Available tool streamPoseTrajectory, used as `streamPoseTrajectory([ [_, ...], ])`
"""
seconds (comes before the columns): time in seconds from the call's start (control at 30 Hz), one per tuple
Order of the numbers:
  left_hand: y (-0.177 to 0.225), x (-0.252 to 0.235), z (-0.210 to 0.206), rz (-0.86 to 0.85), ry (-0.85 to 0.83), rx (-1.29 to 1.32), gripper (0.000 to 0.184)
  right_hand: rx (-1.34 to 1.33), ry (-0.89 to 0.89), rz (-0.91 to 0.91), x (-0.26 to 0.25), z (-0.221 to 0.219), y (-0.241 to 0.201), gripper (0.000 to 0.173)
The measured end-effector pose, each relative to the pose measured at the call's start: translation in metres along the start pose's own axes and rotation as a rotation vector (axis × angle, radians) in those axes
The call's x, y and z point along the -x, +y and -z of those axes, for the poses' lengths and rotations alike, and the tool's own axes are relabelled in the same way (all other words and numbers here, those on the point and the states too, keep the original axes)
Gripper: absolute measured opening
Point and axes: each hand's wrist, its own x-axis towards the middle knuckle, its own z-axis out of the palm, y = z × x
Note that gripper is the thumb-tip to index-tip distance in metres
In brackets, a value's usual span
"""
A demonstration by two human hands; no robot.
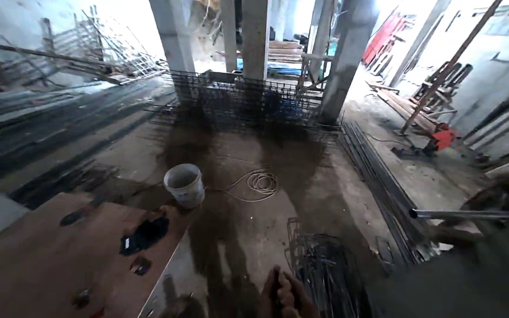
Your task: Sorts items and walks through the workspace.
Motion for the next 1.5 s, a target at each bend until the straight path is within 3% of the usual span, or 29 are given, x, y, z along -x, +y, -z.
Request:
streamPoseTrajectory([
  [0.07, 0.023, -0.041, -0.001, 0.007, 0.009, -0.03, 0.031, 0.091, 0.066, -0.019, -0.044, -0.004, 0.004, 0.062],
  [0.17, 0.062, -0.114, -0.006, -0.009, 0.028, -0.045, 0.035, 0.153, 0.075, -0.029, -0.124, -0.001, 0.024, 0.062],
  [0.33, 0.143, -0.254, -0.028, -0.012, 0.065, -0.163, 0.05, 0.168, -0.149, 0.005, -0.284, 0.028, 0.05, 0.086],
  [0.47, 0.192, -0.347, -0.061, -0.049, 0.166, -0.483, 0.044, 0.178, -0.189, -0.1, -0.403, 0.05, 0.04, 0.079],
  [0.67, 0.254, -0.507, -0.084, 0.133, -0.046, -0.343, 0.025, 0.174, -0.166, -0.12, -0.565, 0.081, 0.072, 0.086],
  [0.77, 0.275, -0.601, -0.079, 0.212, -0.119, -0.336, 0.023, 0.108, -0.107, -0.099, -0.639, 0.11, 0.098, 0.08],
  [0.83, 0.281, -0.667, -0.084, 0.267, -0.146, -0.371, 0.025, 0.059, -0.063, -0.182, -0.688, 0.136, 0.114, 0.071],
  [0.93, 0.283, -0.76, -0.112, 0.341, -0.036, -0.399, 0.036, -0.015, 0.054, -0.323, -0.76, 0.171, 0.124, 0.056],
  [1.0, 0.277, -0.829, -0.135, 0.402, 0.035, -0.414, 0.046, -0.075, 0.195, -0.309, -0.804, 0.201, 0.142, 0.051],
  [1.13, 0.258, -0.948, -0.155, 0.552, -0.002, -0.369, 0.033, -0.125, 0.345, -0.389, -0.864, 0.27, 0.147, 0.059],
  [1.33, 0.198, -1.134, -0.137, 0.644, 0.131, -0.438, 0.026, -0.18, 0.649, -0.775, -0.925, 0.431, 0.219, 0.042],
  [1.43, 0.152, -1.238, -0.128, 0.645, 0.158, -0.531, 0.028, -0.267, 0.792, -0.966, -0.957, 0.535, 0.278, 0.036],
  [1.5, 0.117, -1.308, -0.134, 0.639, 0.27, -0.573, 0.033, -0.274, 0.832, -1.047, -0.975, 0.61, 0.314, 0.034],
])
